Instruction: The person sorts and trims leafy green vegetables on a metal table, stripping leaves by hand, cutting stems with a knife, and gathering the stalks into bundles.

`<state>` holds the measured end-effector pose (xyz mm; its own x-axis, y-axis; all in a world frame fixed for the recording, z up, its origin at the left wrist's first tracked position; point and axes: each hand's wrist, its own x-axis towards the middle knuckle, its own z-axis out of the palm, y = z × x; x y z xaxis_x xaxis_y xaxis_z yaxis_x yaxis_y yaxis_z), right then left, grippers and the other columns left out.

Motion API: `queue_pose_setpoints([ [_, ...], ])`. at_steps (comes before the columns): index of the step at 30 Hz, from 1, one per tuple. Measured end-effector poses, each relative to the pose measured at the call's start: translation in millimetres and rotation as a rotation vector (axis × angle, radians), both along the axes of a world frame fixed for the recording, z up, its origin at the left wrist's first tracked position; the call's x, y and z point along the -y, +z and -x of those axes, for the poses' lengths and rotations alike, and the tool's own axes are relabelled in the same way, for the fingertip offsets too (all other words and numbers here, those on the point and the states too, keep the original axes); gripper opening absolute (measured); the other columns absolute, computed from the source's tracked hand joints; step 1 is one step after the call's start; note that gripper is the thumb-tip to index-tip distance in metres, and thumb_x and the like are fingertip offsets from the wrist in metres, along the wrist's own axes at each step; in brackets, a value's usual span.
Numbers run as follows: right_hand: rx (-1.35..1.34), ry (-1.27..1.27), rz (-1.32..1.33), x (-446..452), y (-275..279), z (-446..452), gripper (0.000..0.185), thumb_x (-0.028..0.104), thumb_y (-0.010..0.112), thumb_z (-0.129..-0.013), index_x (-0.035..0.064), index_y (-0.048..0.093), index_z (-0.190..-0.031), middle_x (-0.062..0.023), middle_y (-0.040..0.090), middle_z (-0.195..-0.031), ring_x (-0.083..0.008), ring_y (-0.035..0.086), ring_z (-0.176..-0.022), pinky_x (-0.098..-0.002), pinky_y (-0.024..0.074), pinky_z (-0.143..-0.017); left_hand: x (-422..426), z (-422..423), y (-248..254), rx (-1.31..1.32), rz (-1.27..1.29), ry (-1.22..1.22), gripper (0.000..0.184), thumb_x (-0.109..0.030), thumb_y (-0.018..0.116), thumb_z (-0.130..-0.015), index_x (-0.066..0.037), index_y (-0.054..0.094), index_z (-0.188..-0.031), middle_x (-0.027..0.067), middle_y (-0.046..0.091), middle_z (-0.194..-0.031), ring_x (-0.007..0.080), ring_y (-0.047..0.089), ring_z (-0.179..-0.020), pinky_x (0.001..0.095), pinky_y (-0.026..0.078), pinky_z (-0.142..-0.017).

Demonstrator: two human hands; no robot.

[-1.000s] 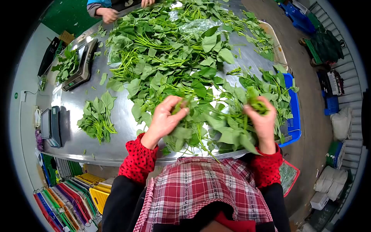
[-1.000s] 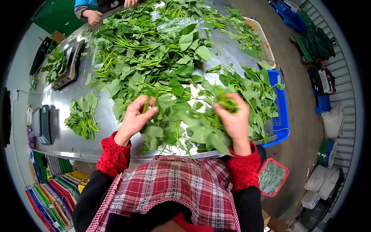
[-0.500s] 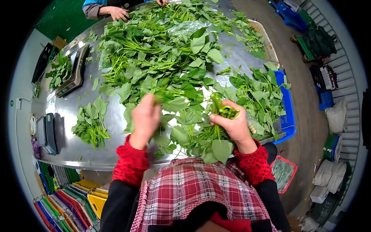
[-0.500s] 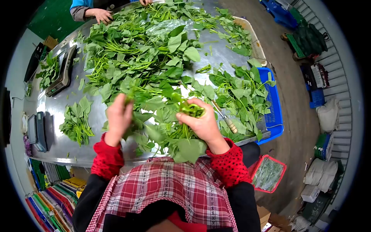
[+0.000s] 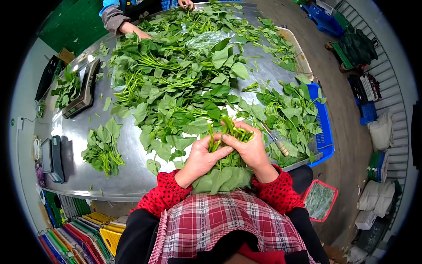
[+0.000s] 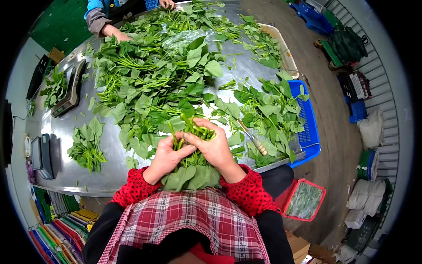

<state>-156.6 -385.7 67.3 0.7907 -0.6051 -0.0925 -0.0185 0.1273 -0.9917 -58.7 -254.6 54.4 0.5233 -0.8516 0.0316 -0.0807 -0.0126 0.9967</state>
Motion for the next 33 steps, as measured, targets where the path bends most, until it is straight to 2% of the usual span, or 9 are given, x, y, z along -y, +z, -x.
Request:
queue_pose_setpoints([
  [1, 0.000, 0.000, -0.004, 3, 0, 3, 0.031, 0.013, 0.080, -0.075, -0.0015, 0.065, -0.098, -0.0128, 0.063, -0.113, -0.0189, 0.059, -0.103, -0.0304, 0.0451, -0.091, -6, -10, -2, 0.127, -0.071, -0.064, 0.022, -0.011, 0.074, -0.079, -0.006, 0.068, -0.100, 0.0052, 0.067, -0.085, 0.0108, 0.062, -0.074, 0.0284, 0.050, -0.065],
  [4, -0.009, -0.074, 0.641, 24, 0, 17, 0.019, 0.001, 0.071, -0.078, -0.0021, 0.066, -0.095, -0.0081, 0.067, -0.099, -0.0152, 0.061, -0.093, -0.0291, 0.0471, -0.086, -24, -59, -1, 1.137, -0.281, 0.089, 0.023, -0.010, 0.073, -0.066, -0.009, 0.069, -0.088, 0.0082, 0.061, -0.071, 0.0273, 0.063, -0.065, 0.0376, 0.050, -0.054],
  [9, -0.112, -0.123, 0.627, 19, 15, 15, 0.021, 0.001, 0.071, -0.071, -0.0005, 0.064, -0.091, -0.0118, 0.067, -0.084, -0.0214, 0.066, -0.075, -0.0301, 0.0505, -0.069, -14, -60, 13, 0.453, -0.100, 0.141, 0.016, -0.017, 0.069, -0.084, -0.003, 0.068, -0.090, 0.0135, 0.063, -0.074, 0.0289, 0.062, -0.064, 0.0363, 0.046, -0.053],
  [14, -0.163, -0.146, 1.056, 19, 17, 20, 0.023, 0.000, 0.072, -0.065, 0.0040, 0.061, -0.085, -0.0113, 0.066, -0.079, -0.0303, 0.064, -0.067, -0.0371, 0.0495, -0.058, -30, -72, 16, 0.581, -0.525, 0.228, 0.021, -0.027, 0.065, -0.085, -0.007, 0.072, -0.088, 0.0192, 0.062, -0.066, 0.0314, 0.063, -0.058, 0.0386, 0.048, -0.054],
  [17, -0.479, 0.014, 1.089, 22, 2, 20, 0.023, 0.012, 0.074, -0.070, 0.0051, 0.060, -0.087, -0.0118, 0.066, -0.082, -0.0337, 0.064, -0.070, -0.0425, 0.0494, -0.060, -21, -75, -53, 0.385, -0.644, 0.231, 0.026, -0.032, 0.067, -0.082, -0.007, 0.071, -0.087, 0.0168, 0.066, -0.068, 0.0328, 0.066, -0.063, 0.0433, 0.051, -0.059],
  [23, -0.452, 0.091, 0.978, 17, -4, 30, 0.026, 0.017, 0.073, -0.072, 0.0073, 0.064, -0.094, -0.0123, 0.067, -0.084, -0.0346, 0.065, -0.074, -0.0435, 0.0506, -0.064, 8, -43, -114, 0.872, -0.798, 0.161, 0.021, -0.025, 0.072, -0.069, -0.012, 0.070, -0.085, 0.0140, 0.066, -0.068, 0.0329, 0.066, -0.067, 0.0442, 0.051, -0.058],
  [27, -0.235, 0.006, 0.978, 24, -3, 40, 0.030, 0.004, 0.074, -0.068, 0.0080, 0.066, -0.096, -0.0110, 0.067, -0.089, -0.0291, 0.066, -0.075, -0.0368, 0.0529, -0.063, -2, -56, -100, 0.665, -0.709, 0.189, 0.021, -0.025, 0.074, -0.066, -0.011, 0.070, -0.080, 0.0137, 0.066, -0.071, 0.0325, 0.065, -0.072, 0.0428, 0.051, -0.064],
  [29, -0.074, 0.021, 1.025, 13, 6, 26, 0.032, -0.001, 0.073, -0.064, 0.0065, 0.066, -0.094, -0.0094, 0.067, -0.095, -0.0273, 0.067, -0.077, -0.0333, 0.0533, -0.063, -5, -52, -64, 0.507, -0.423, 0.138, 0.024, -0.025, 0.076, -0.064, -0.008, 0.069, -0.080, 0.0152, 0.065, -0.080, 0.0314, 0.064, -0.078, 0.0386, 0.050, -0.071],
  [33, -0.027, 0.061, 0.926, 2, -4, 9, 0.031, -0.002, 0.071, -0.066, 0.0039, 0.065, -0.096, -0.0101, 0.068, -0.090, -0.0252, 0.066, -0.072, -0.0317, 0.0528, -0.062, -9, -39, -2, 0.023, -0.225, 0.088, 0.022, -0.012, 0.077, -0.069, -0.005, 0.070, -0.089, 0.0080, 0.066, -0.089, 0.0178, 0.063, -0.080, 0.0310, 0.048, -0.076],
])
